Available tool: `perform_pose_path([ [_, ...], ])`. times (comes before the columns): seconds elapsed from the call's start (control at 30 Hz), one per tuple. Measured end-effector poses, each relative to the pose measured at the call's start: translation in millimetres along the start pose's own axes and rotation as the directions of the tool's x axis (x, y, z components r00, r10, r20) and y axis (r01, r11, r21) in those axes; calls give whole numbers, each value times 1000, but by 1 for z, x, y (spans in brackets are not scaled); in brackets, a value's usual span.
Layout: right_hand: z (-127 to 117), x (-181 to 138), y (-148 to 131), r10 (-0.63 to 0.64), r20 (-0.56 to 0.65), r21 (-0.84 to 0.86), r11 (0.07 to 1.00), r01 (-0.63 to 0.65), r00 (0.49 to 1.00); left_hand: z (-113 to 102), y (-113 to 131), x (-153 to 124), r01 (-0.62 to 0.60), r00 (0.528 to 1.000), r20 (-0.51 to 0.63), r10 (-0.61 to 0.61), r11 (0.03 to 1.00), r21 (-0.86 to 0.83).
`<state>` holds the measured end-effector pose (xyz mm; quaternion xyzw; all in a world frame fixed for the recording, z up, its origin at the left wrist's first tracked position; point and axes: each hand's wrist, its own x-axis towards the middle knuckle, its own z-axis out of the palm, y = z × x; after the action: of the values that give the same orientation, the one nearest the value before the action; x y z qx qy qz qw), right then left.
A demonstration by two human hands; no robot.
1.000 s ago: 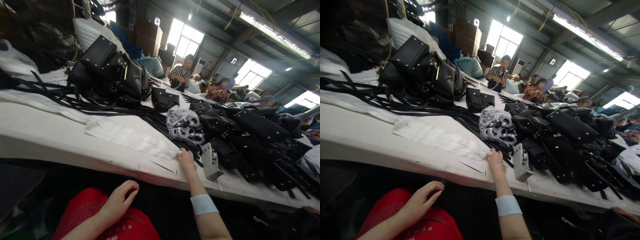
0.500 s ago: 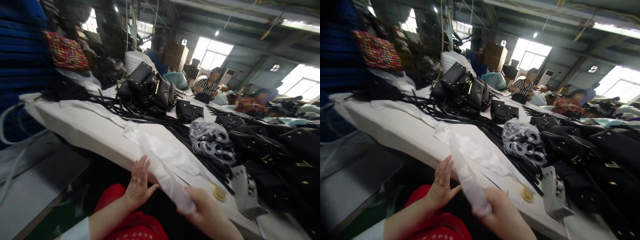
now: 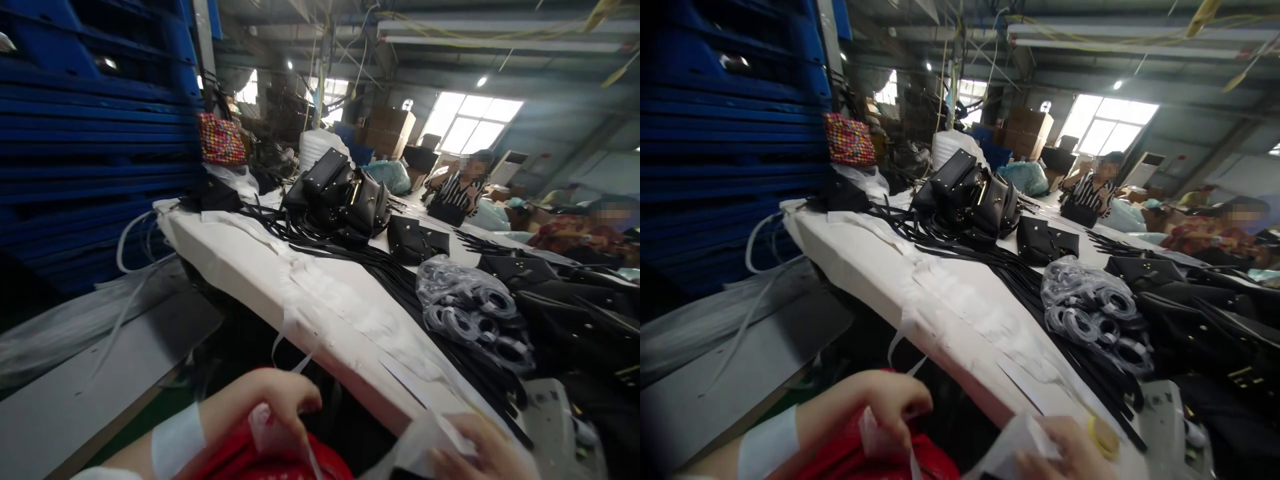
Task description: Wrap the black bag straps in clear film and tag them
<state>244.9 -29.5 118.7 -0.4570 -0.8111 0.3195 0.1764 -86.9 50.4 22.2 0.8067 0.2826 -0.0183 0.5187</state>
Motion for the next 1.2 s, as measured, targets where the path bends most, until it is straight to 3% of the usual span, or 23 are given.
perform_pose_path([
  [0.07, 15, 15, -7, 216, 34, -32, 976, -215, 976, -15, 25, -1, -154, 965, -231, 127, 983, -104],
  [0.13, 31, 32, -19, 310, 86, -32, 951, -308, 947, -21, 54, 6, -306, 927, -277, 252, 936, -173],
  [0.2, 41, 46, -30, 266, 91, -6, 964, -266, 960, -13, 76, 19, -322, 913, -300, 276, 940, -114],
  [0.27, 43, 53, -34, 227, 55, -10, 974, -226, 972, 2, 85, 32, -219, 940, -288, 183, 971, -96],
  [0.33, 37, 51, -33, 234, -2, -50, 971, -234, 972, 16, 81, 42, -93, 978, -200, 53, 976, -197],
  [0.43, 24, 40, -23, 263, 6, -79, 962, -262, 965, 24, 63, 46, 3, 992, -117, -44, 945, -328],
  [0.57, 14, 26, -7, 284, 32, -55, 958, -283, 958, 22, 43, 43, 27, 980, -175, -95, 935, -355],
  [0.73, 18, 22, 1, 342, 4, -130, 932, -339, 940, 24, 29, 47, 30, 998, -48, -48, 949, -315],
  [0.83, 28, 28, -2, 269, 7, -169, 950, -264, 963, 27, 29, 52, -58, 995, 56, 85, 925, -376],
  [0.97, 43, 43, -9, 61, -48, -231, 970, -70, 997, 39, 41, 61, 60, 973, 201, 111, 724, -688],
  [1.03, 48, 48, -9, -23, -131, -275, 961, -14, 991, 44, 47, 65, 56, 982, 163, 100, 661, -748],
  [1.1, 48, 48, -4, -50, -313, -289, 956, -45, 948, 47, 50, 68, -10, 997, 42, 61, 670, -742],
  [1.13, 48, 46, 0, -35, -442, -270, 958, -96, 896, 46, 50, 69, -49, 999, -44, 24, 686, -726],
  [1.2, 47, 40, 8, 71, -686, -130, 967, -218, 724, 44, 49, 69, -130, 972, -229, -42, 721, -680],
])
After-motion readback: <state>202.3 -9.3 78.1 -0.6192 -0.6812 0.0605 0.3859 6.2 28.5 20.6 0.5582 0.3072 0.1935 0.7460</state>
